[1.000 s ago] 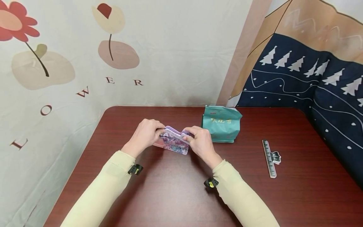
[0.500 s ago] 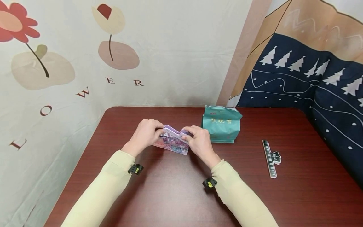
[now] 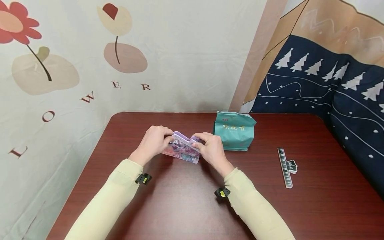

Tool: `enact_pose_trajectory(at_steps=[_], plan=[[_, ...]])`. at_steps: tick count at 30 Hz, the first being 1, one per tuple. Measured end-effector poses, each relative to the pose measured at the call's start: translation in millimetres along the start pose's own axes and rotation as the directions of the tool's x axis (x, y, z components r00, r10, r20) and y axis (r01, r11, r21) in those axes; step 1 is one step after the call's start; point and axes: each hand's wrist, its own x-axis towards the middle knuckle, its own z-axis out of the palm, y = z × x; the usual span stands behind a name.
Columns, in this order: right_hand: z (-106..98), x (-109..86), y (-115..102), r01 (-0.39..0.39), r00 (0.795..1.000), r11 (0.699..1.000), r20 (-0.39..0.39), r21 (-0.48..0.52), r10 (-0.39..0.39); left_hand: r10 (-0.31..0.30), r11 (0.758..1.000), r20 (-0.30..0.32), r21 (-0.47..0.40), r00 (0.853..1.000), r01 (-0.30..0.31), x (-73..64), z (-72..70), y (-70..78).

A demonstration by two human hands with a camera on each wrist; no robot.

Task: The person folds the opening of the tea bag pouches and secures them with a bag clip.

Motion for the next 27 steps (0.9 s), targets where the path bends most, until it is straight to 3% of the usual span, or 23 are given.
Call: enact_pose_trajectory(at_steps=[9,27], plan=[[-5.1,1.7,4.2,-0.058,0.996,0.995,0.073,0.076,0.052,-0.012,0.999,-0.001,-0.033,1.0,0.012,-0.8,0.5,1.6],[-18.3,-1.7,9.1,-0.049,0.977,0.993,0.211,0.109,0.025,-0.061,0.998,0.039,-0.022,0.997,0.062,-0.9,-9.7,10.0]])
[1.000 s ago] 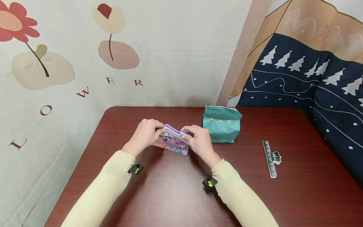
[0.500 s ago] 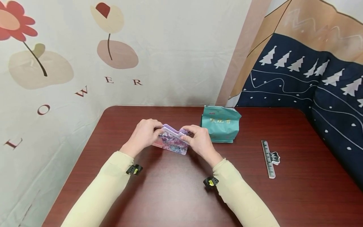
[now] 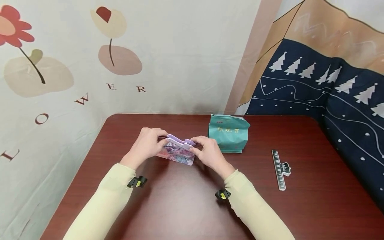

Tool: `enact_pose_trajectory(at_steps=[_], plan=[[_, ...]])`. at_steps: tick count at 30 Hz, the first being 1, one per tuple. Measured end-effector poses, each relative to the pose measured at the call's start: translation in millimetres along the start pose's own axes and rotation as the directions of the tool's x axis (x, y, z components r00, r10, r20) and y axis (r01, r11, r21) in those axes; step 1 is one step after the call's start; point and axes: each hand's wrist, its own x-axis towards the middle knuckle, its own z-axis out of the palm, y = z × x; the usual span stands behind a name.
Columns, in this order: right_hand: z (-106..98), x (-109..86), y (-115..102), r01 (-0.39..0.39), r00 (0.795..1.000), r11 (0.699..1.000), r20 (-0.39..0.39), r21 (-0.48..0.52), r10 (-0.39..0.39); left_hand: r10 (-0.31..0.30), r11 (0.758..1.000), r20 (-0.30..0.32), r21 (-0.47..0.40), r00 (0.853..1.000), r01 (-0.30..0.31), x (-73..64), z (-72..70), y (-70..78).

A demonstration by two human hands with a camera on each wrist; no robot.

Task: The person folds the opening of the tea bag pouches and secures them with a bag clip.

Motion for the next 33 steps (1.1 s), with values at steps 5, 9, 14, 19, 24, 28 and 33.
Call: enact_pose_trajectory(at_steps=[5,9,14,19,24,28,33], plan=[[-7.3,-4.1,1.6,-0.03,0.998,0.998,0.054,-0.046,0.033,-0.001,1.0,-0.014,-0.011,1.0,0.001,-0.4,-2.0,5.5],[-14.0,-6.2,3.4,-0.044,0.996,0.997,0.077,-0.062,0.049,0.004,1.0,-0.032,-0.027,0.999,-0.005,2.2,-4.5,12.8],[-23.7,-9.8,7.1,-0.029,0.996,0.996,0.078,-0.081,0.035,-0.016,0.999,-0.028,-0.047,0.999,0.015,7.2,-7.9,24.2],[-32.8,-13.7,7.3,-0.009,0.997,0.996,0.082,-0.087,0.016,-0.002,0.999,-0.042,-0.045,0.999,0.0,10.2,-9.6,36.2],[-41.2,-17.3,8.4,-0.008,0.997,0.996,0.073,-0.091,0.015,0.031,0.999,-0.073,-0.021,0.997,-0.032,16.5,-6.9,46.8],[-48.8,-19.7,8.9,0.0,0.998,0.996,0.061,-0.091,0.006,0.052,0.998,-0.1,-0.035,0.994,-0.056,20.9,-4.7,56.7],[-57.7,-22.5,11.9,0.01,0.997,0.995,0.072,-0.095,-0.003,0.048,0.997,-0.111,-0.06,0.993,-0.055,24.8,-0.4,69.3]])
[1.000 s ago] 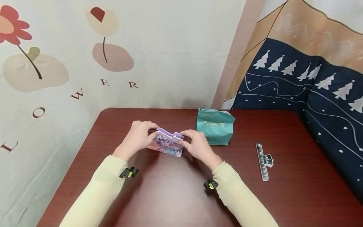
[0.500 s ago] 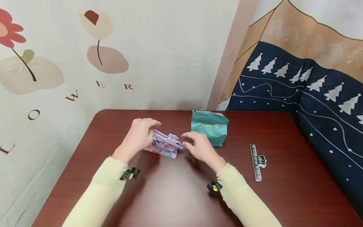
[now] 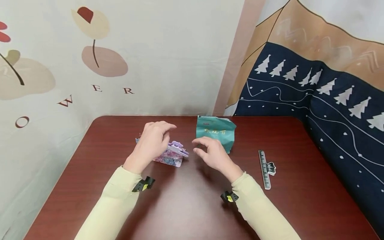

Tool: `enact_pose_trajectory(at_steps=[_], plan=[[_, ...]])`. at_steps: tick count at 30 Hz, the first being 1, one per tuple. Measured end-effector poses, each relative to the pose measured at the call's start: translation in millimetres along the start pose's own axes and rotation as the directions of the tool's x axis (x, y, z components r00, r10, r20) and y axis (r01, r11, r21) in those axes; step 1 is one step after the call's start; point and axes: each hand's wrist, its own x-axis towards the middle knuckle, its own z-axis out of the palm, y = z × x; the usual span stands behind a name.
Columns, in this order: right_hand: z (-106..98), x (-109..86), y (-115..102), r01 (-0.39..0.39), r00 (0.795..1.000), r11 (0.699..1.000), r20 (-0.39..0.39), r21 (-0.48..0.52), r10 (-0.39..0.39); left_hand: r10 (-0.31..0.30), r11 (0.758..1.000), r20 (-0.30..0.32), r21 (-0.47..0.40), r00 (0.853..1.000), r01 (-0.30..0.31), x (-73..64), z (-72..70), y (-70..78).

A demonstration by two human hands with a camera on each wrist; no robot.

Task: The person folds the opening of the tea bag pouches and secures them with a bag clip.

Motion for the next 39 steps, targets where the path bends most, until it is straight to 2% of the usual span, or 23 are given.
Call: enact_pose_trajectory(at_steps=[3,10,20,28,39], plan=[[-5.2,-1.9,2.6,0.004,1.0,1.0,-0.009,-0.001,-0.004,0.011,1.0,-0.006,-0.018,1.0,-0.012,4.0,1.3,7.3],[-23.9,-11.0,12.8,0.011,0.998,1.0,-0.054,0.002,-0.011,0.079,0.994,-0.047,-0.07,0.996,-0.082,16.3,8.6,25.6],[-48.8,-24.9,29.9,-0.015,0.994,1.0,-0.105,-0.025,0.012,0.112,0.988,-0.092,-0.098,0.989,-0.121,33.0,21.9,45.0],[-62.6,-28.5,36.6,-0.021,0.985,0.998,-0.172,-0.065,0.01,0.128,0.99,-0.069,-0.051,0.989,-0.132,41.2,33.0,53.3],[-82.9,-28.4,44.6,-0.045,0.961,0.996,-0.277,-0.081,0.02,0.2,0.98,-0.028,0.001,0.979,-0.2,52.0,40.0,61.7]])
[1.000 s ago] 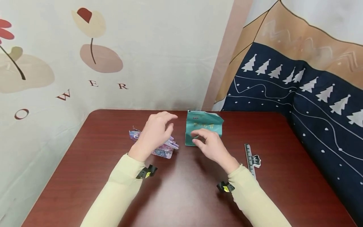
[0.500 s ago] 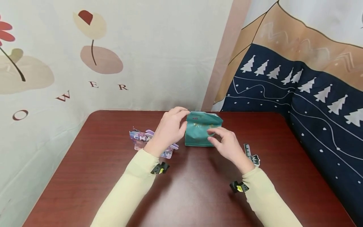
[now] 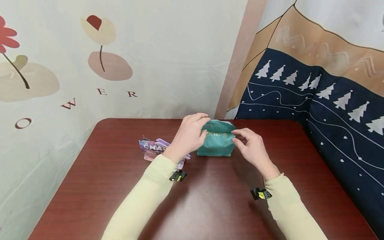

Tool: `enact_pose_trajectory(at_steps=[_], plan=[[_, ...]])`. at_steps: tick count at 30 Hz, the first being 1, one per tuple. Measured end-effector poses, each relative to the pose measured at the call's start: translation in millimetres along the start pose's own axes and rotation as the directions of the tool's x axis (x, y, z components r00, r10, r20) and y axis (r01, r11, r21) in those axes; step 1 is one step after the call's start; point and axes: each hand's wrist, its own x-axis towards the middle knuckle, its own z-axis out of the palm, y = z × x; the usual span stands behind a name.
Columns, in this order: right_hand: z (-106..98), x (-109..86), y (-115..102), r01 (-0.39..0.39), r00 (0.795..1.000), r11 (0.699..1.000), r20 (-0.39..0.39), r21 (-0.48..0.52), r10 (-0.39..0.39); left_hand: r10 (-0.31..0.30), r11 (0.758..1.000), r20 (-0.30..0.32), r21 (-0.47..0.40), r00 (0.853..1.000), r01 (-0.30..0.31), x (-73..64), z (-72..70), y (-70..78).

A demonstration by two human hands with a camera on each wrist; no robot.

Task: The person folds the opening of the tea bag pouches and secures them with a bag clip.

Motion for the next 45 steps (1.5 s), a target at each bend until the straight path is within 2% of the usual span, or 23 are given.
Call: enact_pose_trajectory(at_steps=[8,14,18,22,30,37,45], plan=[[-4.0,4.6,5.9,0.02,0.989,1.0,-0.147,0.008,-0.018,0.03,0.999,0.038,0.022,0.999,-0.031,10.4,3.6,8.2],[-0.5,7.3,9.1,0.012,0.984,1.0,-0.18,-0.005,-0.013,0.021,0.999,0.095,0.037,0.995,-0.025,19.1,6.0,17.8],[2.5,8.4,12.0,-0.005,0.982,1.0,-0.188,-0.014,0.002,-0.003,0.999,0.14,0.043,0.99,-0.004,23.9,9.5,22.0],[5.0,12.4,13.9,-0.023,0.983,1.0,-0.18,-0.019,0.019,-0.003,0.998,0.171,0.065,0.985,-0.008,28.9,14.0,23.2],[8.2,21.0,15.1,-0.054,0.988,0.999,-0.148,-0.007,0.052,-0.018,0.993,0.193,0.116,0.981,-0.005,35.8,20.1,22.9],[9.5,22.4,20.3,-0.06,0.991,0.998,-0.125,-0.027,0.056,-0.062,0.988,0.253,0.15,0.966,0.024,39.0,24.3,23.5],[15.3,25.3,27.5,-0.049,0.992,0.998,-0.115,-0.047,0.043,-0.084,0.982,0.249,0.183,0.965,0.038,39.0,32.7,19.5]])
